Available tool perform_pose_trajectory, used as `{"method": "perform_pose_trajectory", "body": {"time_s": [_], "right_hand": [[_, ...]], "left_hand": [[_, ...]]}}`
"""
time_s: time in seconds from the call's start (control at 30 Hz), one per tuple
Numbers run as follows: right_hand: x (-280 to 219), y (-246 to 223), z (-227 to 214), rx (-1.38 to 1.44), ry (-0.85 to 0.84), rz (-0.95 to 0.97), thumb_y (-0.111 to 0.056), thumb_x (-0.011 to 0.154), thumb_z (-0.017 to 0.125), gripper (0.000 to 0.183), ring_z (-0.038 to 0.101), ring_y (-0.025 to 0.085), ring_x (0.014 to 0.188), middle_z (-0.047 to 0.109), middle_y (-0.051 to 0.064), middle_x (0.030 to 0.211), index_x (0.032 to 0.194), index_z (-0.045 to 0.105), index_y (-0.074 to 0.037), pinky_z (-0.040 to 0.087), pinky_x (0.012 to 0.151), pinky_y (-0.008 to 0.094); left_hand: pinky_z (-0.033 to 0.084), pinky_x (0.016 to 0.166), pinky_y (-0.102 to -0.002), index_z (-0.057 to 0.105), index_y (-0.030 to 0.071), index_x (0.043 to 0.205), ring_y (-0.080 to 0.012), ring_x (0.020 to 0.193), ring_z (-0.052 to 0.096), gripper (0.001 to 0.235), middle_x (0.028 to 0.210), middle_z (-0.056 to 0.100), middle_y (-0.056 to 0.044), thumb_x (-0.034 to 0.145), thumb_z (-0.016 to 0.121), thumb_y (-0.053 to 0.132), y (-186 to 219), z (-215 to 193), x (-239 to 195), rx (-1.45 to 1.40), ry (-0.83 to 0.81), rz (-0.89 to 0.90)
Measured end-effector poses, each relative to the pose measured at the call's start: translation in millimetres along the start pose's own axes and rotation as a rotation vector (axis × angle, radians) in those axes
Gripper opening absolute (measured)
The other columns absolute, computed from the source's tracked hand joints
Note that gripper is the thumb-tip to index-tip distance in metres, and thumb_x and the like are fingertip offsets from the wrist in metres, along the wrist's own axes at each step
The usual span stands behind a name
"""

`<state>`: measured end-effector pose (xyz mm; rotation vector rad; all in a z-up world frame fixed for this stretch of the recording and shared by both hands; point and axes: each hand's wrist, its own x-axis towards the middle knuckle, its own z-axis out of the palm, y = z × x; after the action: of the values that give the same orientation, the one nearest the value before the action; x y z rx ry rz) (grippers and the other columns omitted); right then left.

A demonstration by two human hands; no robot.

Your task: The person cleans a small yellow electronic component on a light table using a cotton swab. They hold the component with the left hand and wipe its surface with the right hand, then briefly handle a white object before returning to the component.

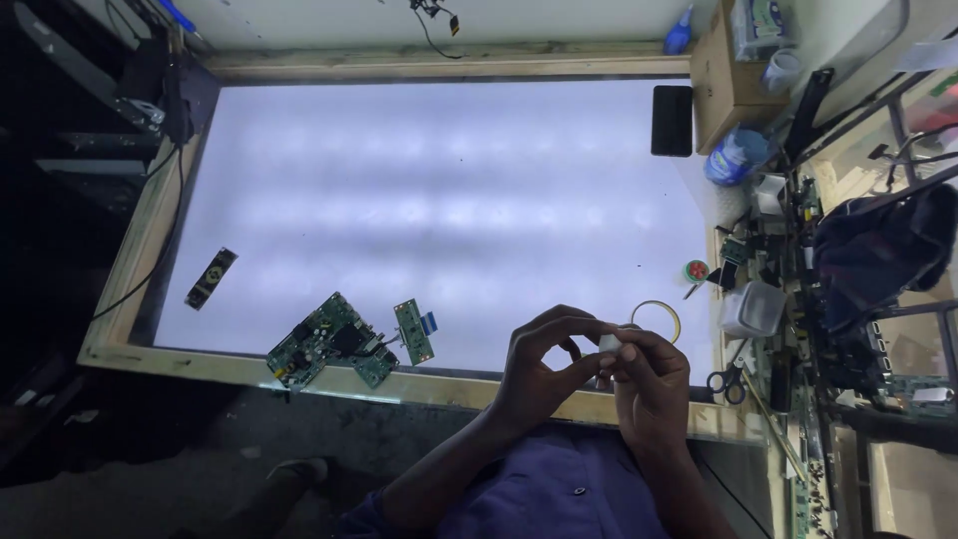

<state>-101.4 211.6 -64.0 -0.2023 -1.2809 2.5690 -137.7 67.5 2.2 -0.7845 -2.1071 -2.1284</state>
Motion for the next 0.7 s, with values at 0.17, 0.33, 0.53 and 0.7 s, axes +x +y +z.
{"method": "perform_pose_trajectory", "body": {"time_s": [0.17, 0.33, 0.53, 0.7], "right_hand": [[-25, -3, 29, -0.121, -0.143, -0.047, -0.004, 0.084, 0.069, 0.021, 0.055, 0.02, 0.058, 0.065, 0.015, 0.095, 0.104, 0.068, 0.003, 0.048, 0.052, 0.027], [-48, -4, 47, -0.227, -0.163, -0.083, -0.002, 0.084, 0.069, 0.012, 0.055, 0.02, 0.054, 0.066, 0.016, 0.097, 0.096, 0.068, 0.001, 0.047, 0.051, 0.026], [-65, 1, 64, -0.251, -0.293, -0.099, -0.003, 0.087, 0.067, 0.009, 0.055, 0.018, 0.057, 0.064, 0.018, 0.092, 0.094, 0.069, 0.002, 0.048, 0.051, 0.022], [-61, 8, 73, -0.254, -0.408, -0.059, -0.003, 0.086, 0.068, 0.011, 0.058, 0.018, 0.063, 0.063, 0.017, 0.09, 0.097, 0.068, 0.001, 0.051, 0.052, 0.021]], "left_hand": [[0.054, 0.069, -0.022, 0.071, 0.013, 0.108, -0.0131, 0.091, 0.065, 0.022, 0.101, 0.067, -0.005, 0.087, 0.074, 0.008, 5, -16, -35, -0.068, 0.166, -0.041], [0.054, 0.067, -0.023, 0.07, 0.011, 0.102, -0.0139, 0.089, 0.067, 0.015, 0.097, 0.07, -0.004, 0.088, 0.073, 0.011, 20, -25, -63, -0.034, 0.282, -0.003], [0.051, 0.07, -0.023, 0.072, 0.01, 0.101, -0.0141, 0.09, 0.067, 0.01, 0.096, 0.07, -0.005, 0.092, 0.068, 0.012, 34, -39, -91, -0.113, 0.334, -0.053], [0.05, 0.069, -0.021, 0.074, 0.015, 0.095, -0.0098, 0.087, 0.064, 0.008, 0.092, 0.066, -0.002, 0.087, 0.074, 0.013, 38, -44, -104, -0.139, 0.446, -0.081]]}}
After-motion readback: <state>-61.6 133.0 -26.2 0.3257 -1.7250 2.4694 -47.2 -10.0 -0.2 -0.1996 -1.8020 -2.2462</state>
